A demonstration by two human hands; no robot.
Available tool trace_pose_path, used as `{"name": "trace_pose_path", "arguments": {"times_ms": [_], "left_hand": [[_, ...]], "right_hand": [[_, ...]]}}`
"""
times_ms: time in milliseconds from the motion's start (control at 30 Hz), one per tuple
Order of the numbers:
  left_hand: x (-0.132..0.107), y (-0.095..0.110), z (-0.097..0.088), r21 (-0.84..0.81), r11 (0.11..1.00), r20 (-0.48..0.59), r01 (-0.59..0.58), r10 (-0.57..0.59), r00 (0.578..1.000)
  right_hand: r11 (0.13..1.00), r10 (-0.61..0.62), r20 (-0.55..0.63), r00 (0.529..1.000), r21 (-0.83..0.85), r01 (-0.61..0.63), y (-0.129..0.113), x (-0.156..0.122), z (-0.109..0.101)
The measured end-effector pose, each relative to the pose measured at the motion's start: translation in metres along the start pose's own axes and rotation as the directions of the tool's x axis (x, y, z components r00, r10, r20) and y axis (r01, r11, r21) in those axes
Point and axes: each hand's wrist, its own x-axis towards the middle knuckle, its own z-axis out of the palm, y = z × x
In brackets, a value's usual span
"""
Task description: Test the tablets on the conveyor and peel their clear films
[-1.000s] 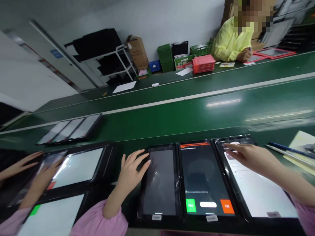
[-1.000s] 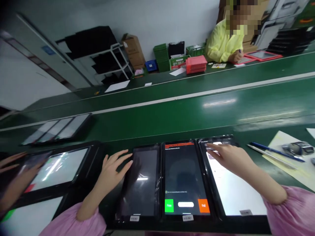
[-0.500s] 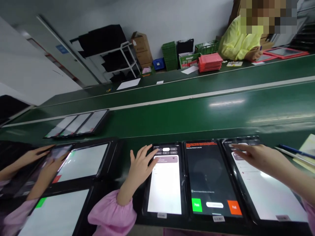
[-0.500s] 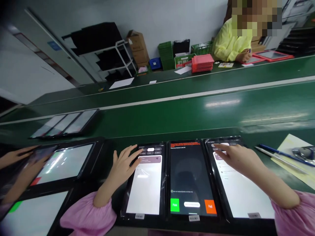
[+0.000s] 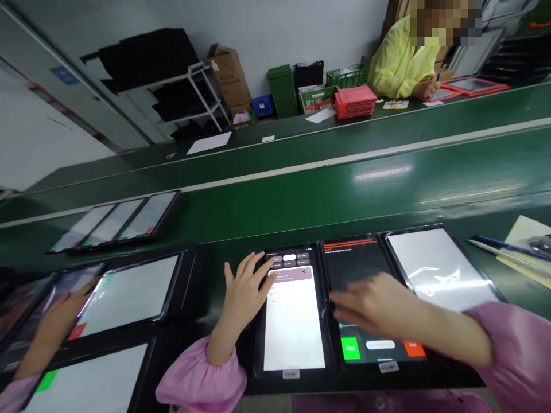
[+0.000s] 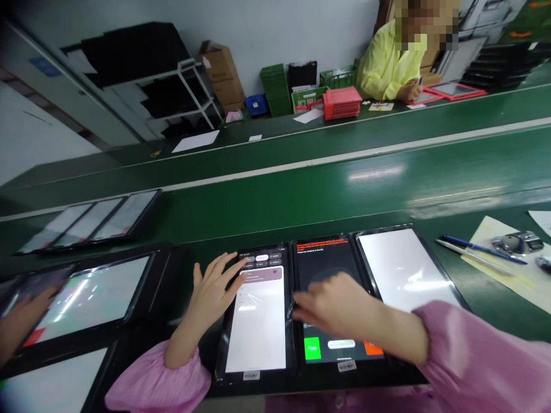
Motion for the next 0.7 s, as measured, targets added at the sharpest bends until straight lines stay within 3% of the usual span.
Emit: {"name": "trace_pose_path", "arguments": {"times_ms": [100,167,300,433,700], "left_hand": [[-0.001,0.001,0.001,0.009,1.0,-0.017,-0.002,0.002,1.0],[-0.002,0.003,0.001,0.016,1.0,-0.028,-0.002,0.003,1.0],[-0.002,0.005,0.003,0.01,1.0,-0.052,-0.018,0.019,0.998],[-0.001,0.004,0.003,-0.002,0.999,-0.078,-0.043,0.042,0.996],[-0.004,0.004,0.004,0.019,0.998,-0.093,-0.055,0.057,0.994]], "right_hand": [[0.976,0.216,-0.034,0.976,-0.032,-0.217,0.03,0.04,-0.016],[0.957,0.287,-0.021,0.958,-0.047,-0.288,0.038,0.052,-0.017],[0.971,0.238,0.046,0.97,-0.023,-0.237,0.034,0.036,-0.013],[0.967,0.255,0.001,0.967,-0.011,-0.255,0.036,0.017,-0.016],[0.943,0.329,-0.023,0.944,-0.032,-0.33,0.044,0.034,-0.009]]}}
